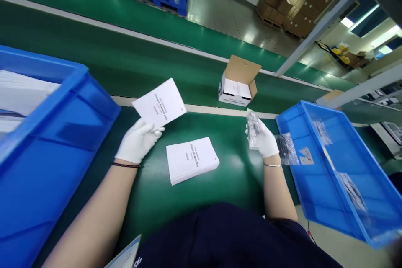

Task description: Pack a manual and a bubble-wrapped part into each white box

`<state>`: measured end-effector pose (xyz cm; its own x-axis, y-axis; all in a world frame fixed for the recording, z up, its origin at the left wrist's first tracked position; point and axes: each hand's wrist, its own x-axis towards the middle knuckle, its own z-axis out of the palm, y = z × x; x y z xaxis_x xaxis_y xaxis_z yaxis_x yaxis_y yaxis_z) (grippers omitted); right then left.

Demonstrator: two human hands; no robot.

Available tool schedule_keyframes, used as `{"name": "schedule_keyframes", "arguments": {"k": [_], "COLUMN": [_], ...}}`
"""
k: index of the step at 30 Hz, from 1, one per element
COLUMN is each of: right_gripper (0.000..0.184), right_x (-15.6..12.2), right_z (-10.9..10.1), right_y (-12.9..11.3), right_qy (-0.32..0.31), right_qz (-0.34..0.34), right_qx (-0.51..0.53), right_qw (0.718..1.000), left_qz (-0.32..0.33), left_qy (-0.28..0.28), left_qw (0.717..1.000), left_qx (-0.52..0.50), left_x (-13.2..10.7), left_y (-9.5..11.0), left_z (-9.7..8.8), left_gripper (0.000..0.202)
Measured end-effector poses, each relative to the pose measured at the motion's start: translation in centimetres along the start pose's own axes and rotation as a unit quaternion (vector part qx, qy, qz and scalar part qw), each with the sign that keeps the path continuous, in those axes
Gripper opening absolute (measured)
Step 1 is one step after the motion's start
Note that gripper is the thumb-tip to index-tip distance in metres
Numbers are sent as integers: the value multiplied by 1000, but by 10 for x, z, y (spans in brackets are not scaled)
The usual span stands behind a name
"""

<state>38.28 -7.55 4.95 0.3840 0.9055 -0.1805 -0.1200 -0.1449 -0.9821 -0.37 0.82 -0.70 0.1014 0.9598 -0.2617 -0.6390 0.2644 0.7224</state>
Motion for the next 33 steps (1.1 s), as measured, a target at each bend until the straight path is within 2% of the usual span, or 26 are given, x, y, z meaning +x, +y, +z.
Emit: {"name": "schedule_keyframes", "arguments": {"k": [2,3,7,9,12,16,20,25,33], "right_gripper": [53,55,55,57,63,67,76,89,106], "right_x": [2,3,14,19,19,17,25,25,10], "right_z": [21,29,49,55,59,58,56,60,75], "right_y": [5,8,31,43,53,54,58,57,41], "right_qy": [-55,-59,-25,-23,-49,-111,-116,-133,-141], "right_qz": [40,54,125,157,174,206,260,241,253], "right_qx": [100,129,179,182,181,183,120,106,100], "right_qw": [993,988,976,970,967,955,951,956,952], "left_qz": [-13,-19,-15,-4,7,0,5,9,3], "left_qy": [30,44,67,58,22,-39,-55,-74,-65], "left_qw": [999,997,990,988,987,989,995,996,997], "left_qx": [-34,-54,-124,-145,-159,-144,-89,-49,-46], "left_x": [-1,-2,-3,-3,-3,-3,-3,-2,2], "left_y": [3,4,9,9,5,-1,-5,-7,-10], "left_z": [1,1,3,2,0,-4,-6,-7,-9], "left_gripper": [32,30,18,20,32,51,44,41,39]}}
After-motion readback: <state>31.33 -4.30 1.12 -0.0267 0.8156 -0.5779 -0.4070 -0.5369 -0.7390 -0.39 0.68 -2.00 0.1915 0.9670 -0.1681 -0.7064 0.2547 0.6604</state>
